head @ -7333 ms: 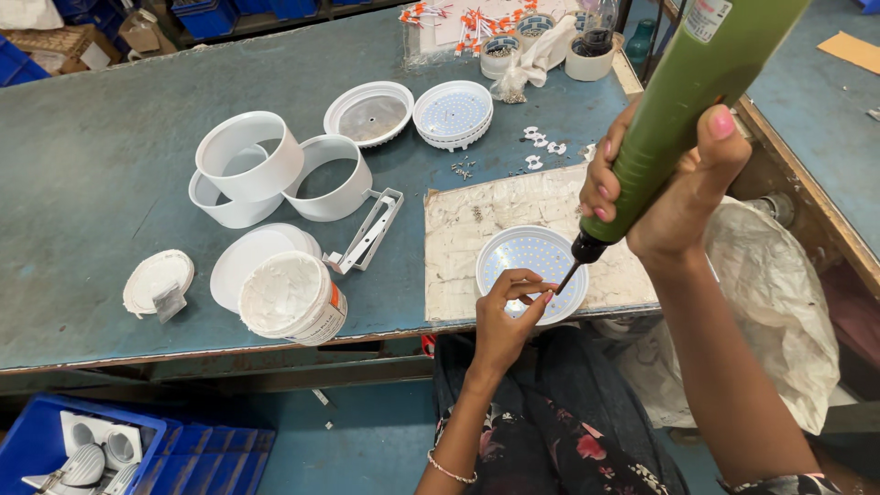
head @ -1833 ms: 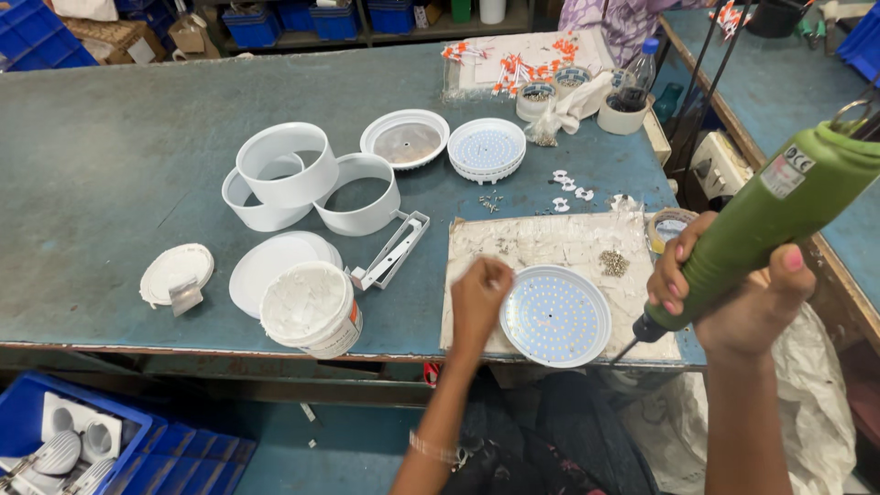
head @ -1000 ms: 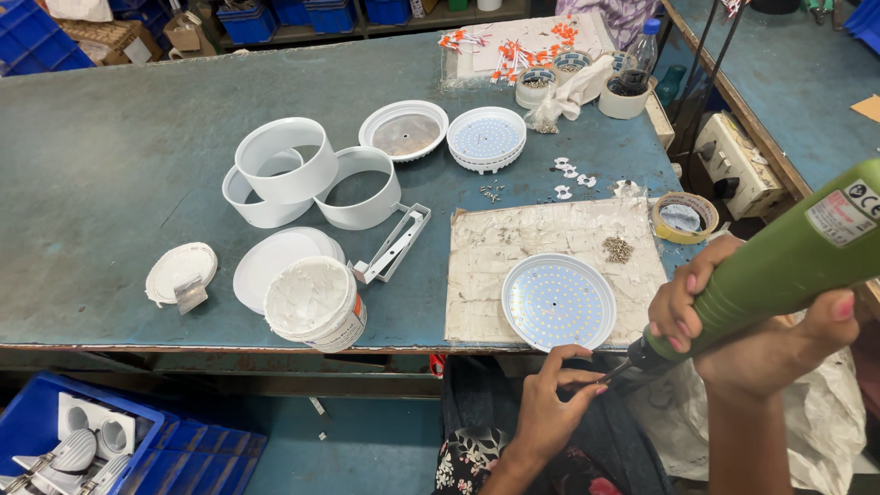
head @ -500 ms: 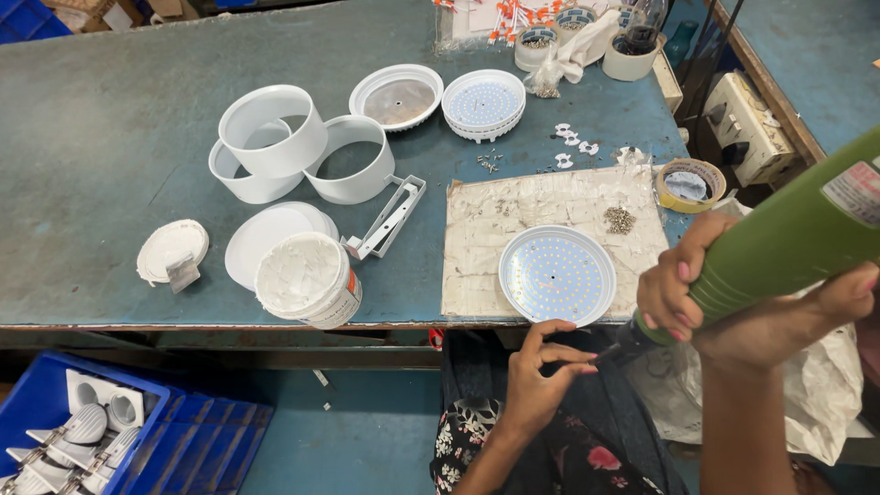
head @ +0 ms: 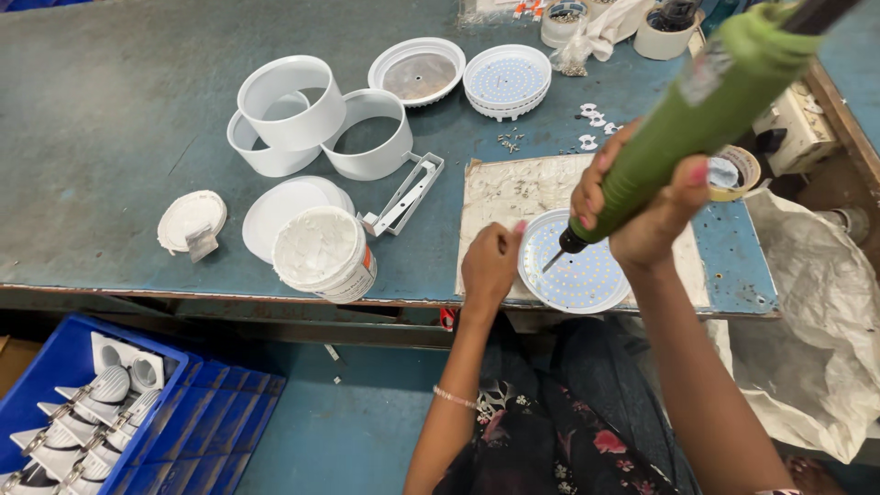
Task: The person is assembling LED light fixtures by placing circular LED panels into white plastic housings and securing them with small screws using an electric screwdriver on a factory workbench.
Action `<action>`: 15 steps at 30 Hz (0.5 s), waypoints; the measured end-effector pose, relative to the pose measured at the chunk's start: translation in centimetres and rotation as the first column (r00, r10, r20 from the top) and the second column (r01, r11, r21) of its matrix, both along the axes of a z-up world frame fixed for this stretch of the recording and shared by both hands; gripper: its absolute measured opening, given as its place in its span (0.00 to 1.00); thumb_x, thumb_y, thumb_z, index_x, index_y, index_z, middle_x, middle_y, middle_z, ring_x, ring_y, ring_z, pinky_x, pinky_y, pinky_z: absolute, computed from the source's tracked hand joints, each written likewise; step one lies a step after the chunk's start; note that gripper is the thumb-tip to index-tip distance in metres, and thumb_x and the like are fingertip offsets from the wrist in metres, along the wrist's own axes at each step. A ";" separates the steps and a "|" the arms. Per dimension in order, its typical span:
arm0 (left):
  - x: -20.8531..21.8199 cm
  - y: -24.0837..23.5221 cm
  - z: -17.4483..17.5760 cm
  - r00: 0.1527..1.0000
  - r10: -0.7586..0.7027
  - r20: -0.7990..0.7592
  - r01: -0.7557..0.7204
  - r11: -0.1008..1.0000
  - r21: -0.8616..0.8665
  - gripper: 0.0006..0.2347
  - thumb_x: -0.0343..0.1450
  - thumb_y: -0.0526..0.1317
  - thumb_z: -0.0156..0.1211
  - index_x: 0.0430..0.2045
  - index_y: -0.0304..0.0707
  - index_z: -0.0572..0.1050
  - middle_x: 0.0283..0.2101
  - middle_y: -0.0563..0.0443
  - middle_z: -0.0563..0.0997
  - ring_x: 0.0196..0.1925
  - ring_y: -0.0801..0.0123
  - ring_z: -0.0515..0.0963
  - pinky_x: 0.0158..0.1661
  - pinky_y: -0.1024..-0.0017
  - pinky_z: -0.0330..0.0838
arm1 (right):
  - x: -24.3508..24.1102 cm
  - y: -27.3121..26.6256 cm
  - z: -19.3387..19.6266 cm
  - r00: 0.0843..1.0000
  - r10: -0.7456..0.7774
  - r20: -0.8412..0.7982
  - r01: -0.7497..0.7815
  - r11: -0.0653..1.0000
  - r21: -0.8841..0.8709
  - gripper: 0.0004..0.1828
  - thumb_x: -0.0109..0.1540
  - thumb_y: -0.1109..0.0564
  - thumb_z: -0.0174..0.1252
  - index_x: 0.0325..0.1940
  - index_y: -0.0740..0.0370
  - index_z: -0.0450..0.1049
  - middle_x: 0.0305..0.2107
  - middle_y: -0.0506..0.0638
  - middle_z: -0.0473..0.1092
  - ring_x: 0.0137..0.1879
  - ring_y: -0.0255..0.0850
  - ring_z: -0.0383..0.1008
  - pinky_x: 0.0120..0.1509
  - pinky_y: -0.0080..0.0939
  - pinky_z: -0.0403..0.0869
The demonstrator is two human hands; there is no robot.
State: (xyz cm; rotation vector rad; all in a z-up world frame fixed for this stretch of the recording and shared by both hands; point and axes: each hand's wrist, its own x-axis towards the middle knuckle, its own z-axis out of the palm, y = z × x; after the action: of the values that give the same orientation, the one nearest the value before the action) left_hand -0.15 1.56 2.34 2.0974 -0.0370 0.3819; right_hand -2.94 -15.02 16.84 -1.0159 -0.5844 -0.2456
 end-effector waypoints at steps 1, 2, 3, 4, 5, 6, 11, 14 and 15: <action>0.5 -0.1 0.0 0.999 -0.010 -0.032 0.012 0.998 0.064 0.19 0.74 0.55 0.59 0.22 0.38 0.72 0.25 0.46 0.77 0.28 0.53 0.76 0.32 0.59 0.68 | 0.3 0.5 -0.2 1.000 -0.024 0.000 0.024 1.000 -0.020 0.47 0.61 0.14 0.50 0.43 0.64 0.61 0.18 0.52 0.60 0.20 0.40 0.61 0.26 0.39 0.65; 0.7 -0.3 0.1 0.998 -0.017 -0.064 0.025 0.991 0.128 0.20 0.72 0.56 0.60 0.19 0.38 0.71 0.22 0.46 0.75 0.26 0.51 0.75 0.30 0.57 0.66 | 0.6 0.8 -0.4 0.999 -0.048 0.001 0.048 0.998 -0.040 0.47 0.61 0.14 0.50 0.42 0.64 0.61 0.17 0.52 0.60 0.19 0.40 0.61 0.26 0.39 0.65; 0.8 -0.5 0.1 0.995 -0.025 -0.098 0.043 0.981 0.190 0.21 0.71 0.57 0.60 0.16 0.38 0.69 0.18 0.45 0.74 0.24 0.49 0.75 0.28 0.56 0.65 | 0.8 1.0 -0.5 0.997 -0.075 0.002 0.075 0.995 -0.060 0.47 0.60 0.14 0.50 0.42 0.65 0.60 0.17 0.53 0.59 0.19 0.41 0.61 0.26 0.39 0.65; 0.8 -0.6 0.1 0.997 -0.027 -0.073 0.039 0.985 0.167 0.20 0.70 0.56 0.60 0.16 0.39 0.69 0.17 0.46 0.74 0.23 0.49 0.74 0.27 0.56 0.65 | 0.9 1.0 -0.7 0.997 -0.075 -0.005 0.075 0.995 -0.061 0.47 0.61 0.14 0.50 0.41 0.65 0.60 0.17 0.53 0.59 0.19 0.41 0.60 0.26 0.39 0.65; 0.5 -0.5 0.0 0.998 -0.028 -0.050 0.035 0.989 0.145 0.20 0.70 0.55 0.59 0.16 0.39 0.69 0.16 0.47 0.73 0.23 0.50 0.74 0.26 0.57 0.65 | 0.9 1.0 -0.9 0.997 -0.075 -0.015 0.074 0.995 -0.062 0.47 0.61 0.14 0.50 0.41 0.65 0.60 0.17 0.53 0.59 0.19 0.41 0.60 0.25 0.39 0.65; 0.4 -0.5 0.0 0.999 -0.028 -0.027 0.031 0.992 0.122 0.19 0.69 0.54 0.59 0.16 0.39 0.69 0.16 0.48 0.73 0.22 0.50 0.74 0.26 0.57 0.66 | 0.9 1.0 -1.0 0.997 -0.075 -0.025 0.073 0.995 -0.062 0.48 0.61 0.14 0.50 0.41 0.65 0.60 0.17 0.53 0.59 0.19 0.41 0.60 0.25 0.39 0.65; 0.4 -0.3 0.2 0.997 -0.050 -0.059 0.057 0.991 0.121 0.18 0.71 0.51 0.58 0.15 0.39 0.69 0.16 0.47 0.73 0.23 0.49 0.75 0.26 0.56 0.65 | 0.8 0.6 -1.3 0.999 -0.048 -0.012 0.048 0.998 -0.040 0.48 0.61 0.14 0.49 0.41 0.65 0.60 0.17 0.52 0.59 0.19 0.40 0.59 0.25 0.38 0.64; 0.2 -0.3 0.5 0.997 -0.056 -0.059 0.063 0.991 0.117 0.17 0.71 0.51 0.58 0.16 0.39 0.69 0.17 0.46 0.74 0.22 0.49 0.75 0.27 0.56 0.65 | 0.8 0.8 -1.5 0.998 -0.055 -0.005 0.054 0.997 -0.046 0.47 0.61 0.14 0.50 0.41 0.65 0.60 0.17 0.52 0.58 0.19 0.40 0.59 0.25 0.38 0.63; 0.2 -0.3 0.6 0.997 -0.059 -0.052 0.064 0.991 0.114 0.17 0.71 0.50 0.58 0.16 0.39 0.69 0.17 0.46 0.74 0.22 0.49 0.75 0.27 0.56 0.65 | 0.8 0.9 -1.6 0.998 -0.057 -0.006 0.057 0.997 -0.046 0.47 0.61 0.14 0.50 0.41 0.65 0.60 0.18 0.52 0.58 0.19 0.40 0.59 0.25 0.38 0.63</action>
State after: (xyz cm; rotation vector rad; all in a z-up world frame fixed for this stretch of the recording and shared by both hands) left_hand 0.05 1.27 2.89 2.2131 -0.0968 0.2970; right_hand -2.14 -14.14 15.29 -1.0785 -0.5568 -0.2796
